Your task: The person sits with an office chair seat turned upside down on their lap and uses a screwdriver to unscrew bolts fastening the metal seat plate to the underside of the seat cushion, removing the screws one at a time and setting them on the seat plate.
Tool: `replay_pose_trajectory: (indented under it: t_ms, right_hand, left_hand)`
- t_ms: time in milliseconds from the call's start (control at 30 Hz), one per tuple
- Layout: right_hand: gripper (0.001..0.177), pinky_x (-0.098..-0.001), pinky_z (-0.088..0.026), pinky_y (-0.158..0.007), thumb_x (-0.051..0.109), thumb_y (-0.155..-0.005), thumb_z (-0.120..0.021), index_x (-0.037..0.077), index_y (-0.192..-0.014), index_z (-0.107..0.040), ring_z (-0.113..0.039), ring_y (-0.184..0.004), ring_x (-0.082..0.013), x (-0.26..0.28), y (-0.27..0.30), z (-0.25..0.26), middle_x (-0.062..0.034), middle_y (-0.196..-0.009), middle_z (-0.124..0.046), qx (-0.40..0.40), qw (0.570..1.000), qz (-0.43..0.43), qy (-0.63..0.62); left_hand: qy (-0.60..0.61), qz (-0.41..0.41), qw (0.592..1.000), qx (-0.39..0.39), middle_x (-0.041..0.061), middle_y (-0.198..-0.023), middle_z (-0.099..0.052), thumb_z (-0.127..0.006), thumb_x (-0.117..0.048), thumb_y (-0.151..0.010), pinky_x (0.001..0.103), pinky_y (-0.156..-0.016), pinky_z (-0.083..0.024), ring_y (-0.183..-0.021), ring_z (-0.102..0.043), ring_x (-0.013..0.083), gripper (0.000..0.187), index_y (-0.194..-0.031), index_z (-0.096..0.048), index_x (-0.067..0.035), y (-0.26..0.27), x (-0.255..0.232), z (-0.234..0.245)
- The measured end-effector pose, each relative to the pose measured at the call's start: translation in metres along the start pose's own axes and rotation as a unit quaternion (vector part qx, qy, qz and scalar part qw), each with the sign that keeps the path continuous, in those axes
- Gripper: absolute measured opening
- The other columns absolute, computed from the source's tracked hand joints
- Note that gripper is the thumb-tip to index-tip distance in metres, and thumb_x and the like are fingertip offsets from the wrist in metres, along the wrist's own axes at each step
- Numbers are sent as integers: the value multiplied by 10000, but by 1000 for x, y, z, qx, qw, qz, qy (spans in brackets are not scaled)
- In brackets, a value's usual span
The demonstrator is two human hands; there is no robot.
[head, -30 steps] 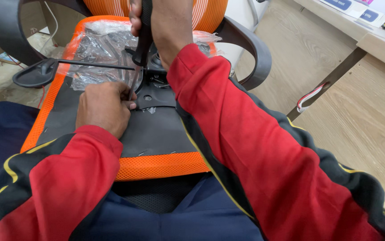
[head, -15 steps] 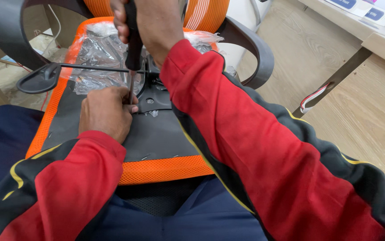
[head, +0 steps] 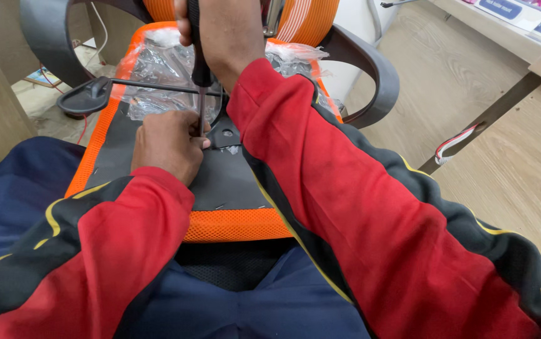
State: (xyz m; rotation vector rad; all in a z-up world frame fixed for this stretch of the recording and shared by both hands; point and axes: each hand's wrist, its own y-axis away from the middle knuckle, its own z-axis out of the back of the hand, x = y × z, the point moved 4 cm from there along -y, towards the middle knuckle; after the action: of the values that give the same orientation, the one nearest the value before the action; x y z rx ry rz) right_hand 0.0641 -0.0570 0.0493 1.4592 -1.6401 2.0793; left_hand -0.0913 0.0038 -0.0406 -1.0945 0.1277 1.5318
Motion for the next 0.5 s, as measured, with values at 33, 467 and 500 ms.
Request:
replay_pose_trajectory:
  t_ms: [33, 467, 500]
  right_hand:
    - [289, -313, -557, -557, 204, -1037, -507, 34, -850, -647, -640, -575, -161, -2, -1, 9, -61, -702, -672, -33, 999, -4, -12]
    - [298, -308, -555, -614, 259, -1069, -510, 60, -863, -593, -621, -621, -165, 17, 2, 26, -48, -724, -606, 87, 996, 22, -7]
    - [282, -315, -558, -621, 259, -1057, -511, 62, -871, -590, -622, -638, -166, 18, 0, 26, -47, -748, -608, 95, 995, 8, -27]
  left_hand:
    - [-16, -6, 1000, 3, 144, -873, -752, -810, -90, -790, 436, -777, -556, -856, -726, 340, 170, -959, -788, -88, -1, -1, 1]
    - [-2, 34, 999, 18, 116, -875, -766, -806, -109, -785, 405, -799, -557, -846, -743, 299, 195, -979, -810, -130, 1, -6, 4]
    - [-14, 23, 1000, 15, 122, -872, -763, -812, -116, -785, 410, -792, -554, -845, -737, 307, 186, -971, -811, -127, 1, -7, 6]
